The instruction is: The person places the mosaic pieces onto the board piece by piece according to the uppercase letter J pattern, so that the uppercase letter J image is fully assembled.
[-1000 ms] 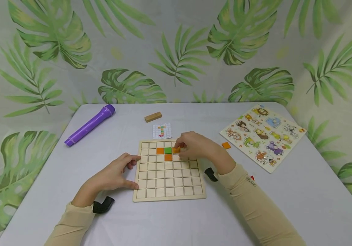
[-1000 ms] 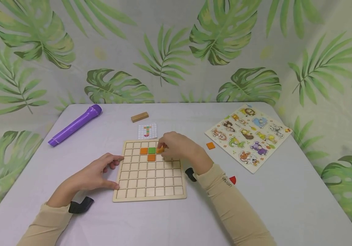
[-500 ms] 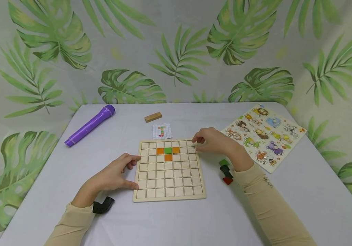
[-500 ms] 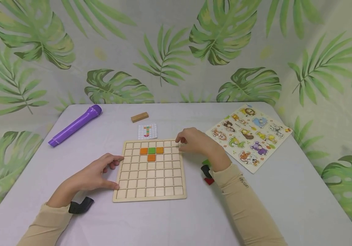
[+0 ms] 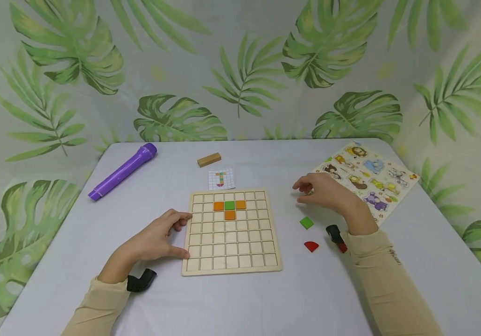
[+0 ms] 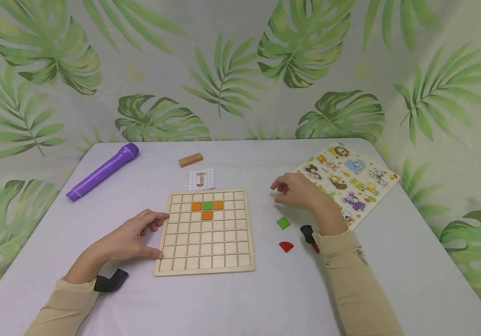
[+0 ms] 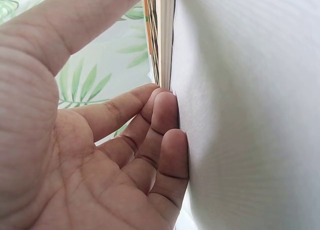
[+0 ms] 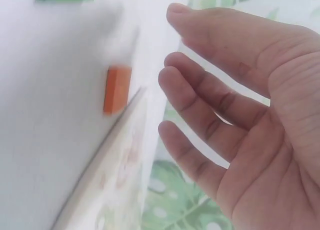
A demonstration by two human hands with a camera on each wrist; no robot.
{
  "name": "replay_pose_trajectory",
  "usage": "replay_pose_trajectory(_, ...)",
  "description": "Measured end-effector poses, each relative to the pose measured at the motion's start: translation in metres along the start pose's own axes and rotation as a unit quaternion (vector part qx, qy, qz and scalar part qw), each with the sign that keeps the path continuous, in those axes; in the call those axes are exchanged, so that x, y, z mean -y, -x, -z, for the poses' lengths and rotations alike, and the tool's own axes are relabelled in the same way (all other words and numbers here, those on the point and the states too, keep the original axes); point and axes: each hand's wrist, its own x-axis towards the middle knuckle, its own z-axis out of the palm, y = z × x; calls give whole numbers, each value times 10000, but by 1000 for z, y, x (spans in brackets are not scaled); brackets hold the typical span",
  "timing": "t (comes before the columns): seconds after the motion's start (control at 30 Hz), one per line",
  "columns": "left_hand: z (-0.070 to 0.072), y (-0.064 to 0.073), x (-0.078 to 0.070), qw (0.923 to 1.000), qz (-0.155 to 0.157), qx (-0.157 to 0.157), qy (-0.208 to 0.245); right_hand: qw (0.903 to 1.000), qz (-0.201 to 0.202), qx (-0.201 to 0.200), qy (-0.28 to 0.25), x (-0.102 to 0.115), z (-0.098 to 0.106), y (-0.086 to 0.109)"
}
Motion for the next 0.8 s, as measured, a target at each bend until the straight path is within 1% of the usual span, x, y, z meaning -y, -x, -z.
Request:
replay_pose_trajectory(0.07, 0, 0, 0, 10000, 24, 2, 4, 10000, 8, -36, -12, -5, 2, 6)
replay_pose_trajectory(0.17, 0, 0, 0, 10000, 22, 2, -20, 10000, -16, 34, -92, -10, 5, 14)
replay_pose_trajectory(0.33, 1, 0, -1, 10000, -1, 23, -52, 9979, -205, 468, -391, -15, 5, 27)
replay_pose_trajectory(0.47, 1, 0, -1, 10000, 11, 50, -24, 9941, -188, 812, -699, -17, 1, 37)
replay_pose_trajectory(0.53, 1, 0, -1, 10000, 16, 53, -10, 9920, -133, 928, -840, -17, 0, 42)
replay_pose_trajectory(0.63, 1, 0, -2, 10000, 3, 37, 14, 9881, -155, 1096, -1068, -16, -2, 46)
replay_pose_trajectory(0.8, 1, 1, -2, 10000, -12, 6, 31, 9846, -141, 1260, -1204, -14, -7, 48)
